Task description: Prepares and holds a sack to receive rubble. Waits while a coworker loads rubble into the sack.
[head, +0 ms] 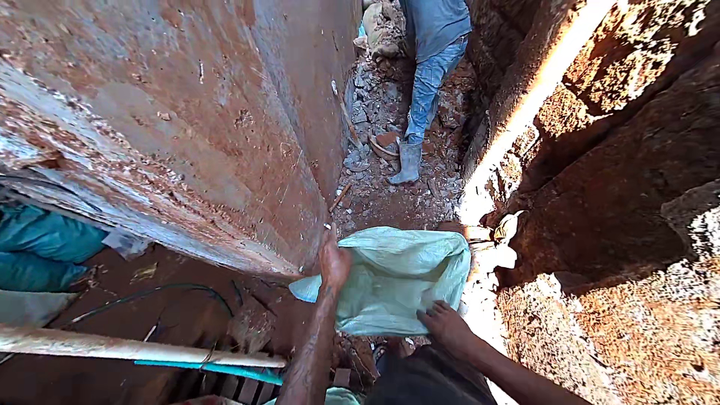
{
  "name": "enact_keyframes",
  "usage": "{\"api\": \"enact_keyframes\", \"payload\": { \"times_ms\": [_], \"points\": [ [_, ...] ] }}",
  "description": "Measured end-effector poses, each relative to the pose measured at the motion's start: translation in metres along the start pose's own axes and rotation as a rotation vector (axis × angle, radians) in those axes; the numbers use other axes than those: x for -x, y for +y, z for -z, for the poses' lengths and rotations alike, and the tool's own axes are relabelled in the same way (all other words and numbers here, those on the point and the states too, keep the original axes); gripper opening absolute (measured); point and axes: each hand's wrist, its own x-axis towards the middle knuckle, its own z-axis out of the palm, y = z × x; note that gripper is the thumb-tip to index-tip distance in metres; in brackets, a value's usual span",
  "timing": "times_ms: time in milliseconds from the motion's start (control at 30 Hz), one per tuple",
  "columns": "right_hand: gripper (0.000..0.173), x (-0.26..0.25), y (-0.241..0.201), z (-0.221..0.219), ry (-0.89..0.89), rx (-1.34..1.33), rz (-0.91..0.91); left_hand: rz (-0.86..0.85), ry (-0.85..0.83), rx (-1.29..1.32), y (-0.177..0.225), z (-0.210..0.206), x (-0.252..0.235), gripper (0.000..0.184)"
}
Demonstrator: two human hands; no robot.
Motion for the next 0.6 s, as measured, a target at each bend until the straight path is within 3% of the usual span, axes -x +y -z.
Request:
{"api": "enact_keyframes", "payload": {
  "times_ms": [67,100,167,233,300,400,467,533,600],
  "points": [
    [0.041,0.018,0.015,-0.039,0.018,-0.079,-0.009,0.08,0.039,0.02,-0.005,0.009,-0.007,0.056],
    [0.043,0.023,0.023,-0.051,-0.061,-0.133,-0.054,0.11,0.057,0.032,-0.008,0.012,-0.01,0.056],
    [0.045,0.029,0.034,-0.057,-0.265,-0.241,-0.196,0.123,0.11,0.053,-0.014,0.015,-0.01,0.054],
    [0.044,0.031,0.034,-0.047,-0.301,-0.342,-0.296,0.108,0.144,0.065,-0.017,0.015,-0.006,0.053],
    [0.043,0.032,0.025,-0.026,-0.107,-0.409,-0.382,0.091,0.164,0.096,-0.015,0.013,-0.001,0.054],
    [0.045,0.021,0.013,-0.001,0.552,-0.306,-0.402,0.057,0.209,0.142,-0.008,0.014,0.006,0.054],
    [0.069,-0.003,0.022,0.02,0.814,-0.133,-0.335,0.036,0.238,0.151,-0.003,0.017,0.01,0.053],
    [0.09,-0.03,0.04,0.031,0.798,-0.033,-0.321,0.021,0.25,0.15,0.0,0.021,0.016,0.053],
    [0.087,-0.054,0.063,0.039,0.681,0.016,-0.397,-0.007,0.276,0.15,0.0,0.024,0.018,0.052]
  ]
}}
